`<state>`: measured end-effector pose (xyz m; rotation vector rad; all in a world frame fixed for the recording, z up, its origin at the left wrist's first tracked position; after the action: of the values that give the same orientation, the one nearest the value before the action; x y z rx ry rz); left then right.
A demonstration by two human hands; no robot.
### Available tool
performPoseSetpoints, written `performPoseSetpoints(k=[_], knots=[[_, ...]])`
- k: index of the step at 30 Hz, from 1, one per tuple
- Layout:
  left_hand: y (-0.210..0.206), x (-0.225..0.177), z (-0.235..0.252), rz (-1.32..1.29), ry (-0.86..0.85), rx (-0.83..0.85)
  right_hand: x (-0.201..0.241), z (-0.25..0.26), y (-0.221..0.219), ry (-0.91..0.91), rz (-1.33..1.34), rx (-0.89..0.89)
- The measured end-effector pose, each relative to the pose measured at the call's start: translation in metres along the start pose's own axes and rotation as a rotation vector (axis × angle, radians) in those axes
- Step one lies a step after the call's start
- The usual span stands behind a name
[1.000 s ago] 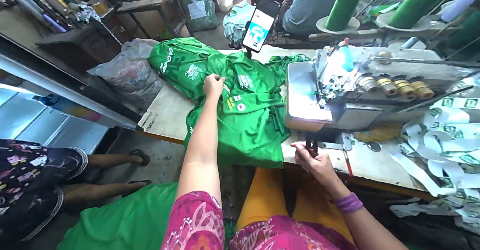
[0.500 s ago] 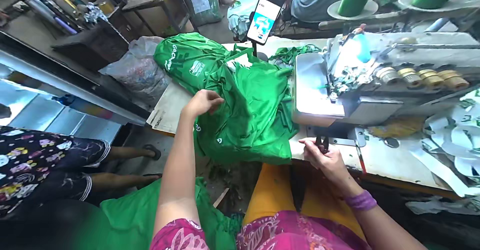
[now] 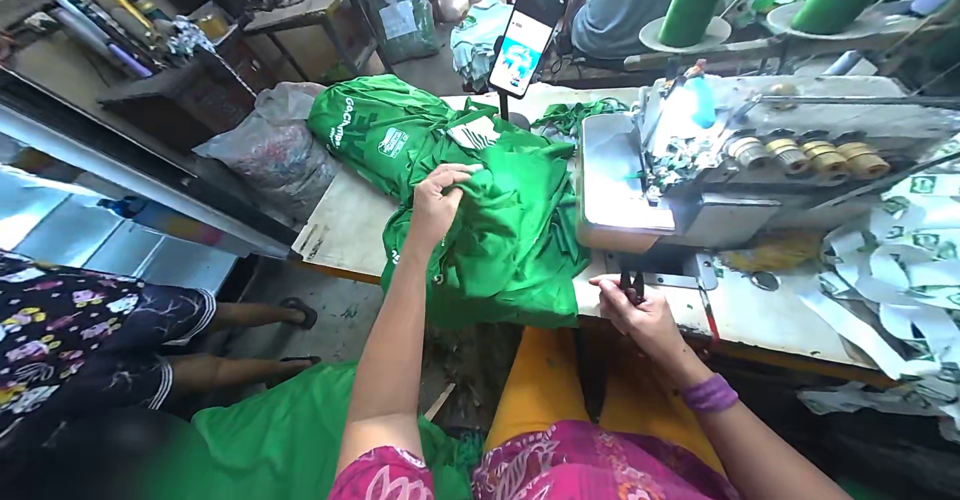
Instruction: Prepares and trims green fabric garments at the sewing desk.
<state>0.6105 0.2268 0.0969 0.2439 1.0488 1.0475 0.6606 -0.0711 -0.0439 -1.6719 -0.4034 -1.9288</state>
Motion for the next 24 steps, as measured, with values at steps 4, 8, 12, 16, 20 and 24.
performPoseSetpoints(k=[4, 8, 12, 16, 20, 24], knots=[[-0.025, -0.034, -0.047, -0.119, -0.043, 0.578, 0.002, -0.001, -0.004, 0.011, -0.064, 0.011], [-0.027, 0.0, -0.073, 0.03, 0.289, 0.693, 0.002, 0.0, -0.01, -0.086, -0.092, 0.036], [0.055, -0.007, -0.034, 0.046, 0.213, 0.142, 0.004, 0.004, -0.015, -0.201, -0.093, 0.079], [0.172, -0.023, 0.015, -0.043, 0.116, -0.431, 0.0, 0.006, -0.016, -0.227, -0.118, 0.088], [0.24, -0.029, 0.028, -0.245, -0.112, -0.806, -0.003, 0.004, -0.012, -0.184, -0.086, 0.048], [0.225, -0.013, 0.034, -0.222, -0.076, -0.782, -0.004, 0.003, -0.011, -0.184, -0.089, 0.05]])
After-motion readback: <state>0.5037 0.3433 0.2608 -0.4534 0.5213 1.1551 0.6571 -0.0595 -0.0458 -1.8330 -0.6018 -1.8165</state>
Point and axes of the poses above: each hand's wrist, its own z-axis towards the middle knuckle, its own y-axis out of the back of the hand, x = y × z, the point moved 9 cm from there along z, towards the middle knuckle, and after that the axes turned 9 degrees about z, right-handed, at the moved point
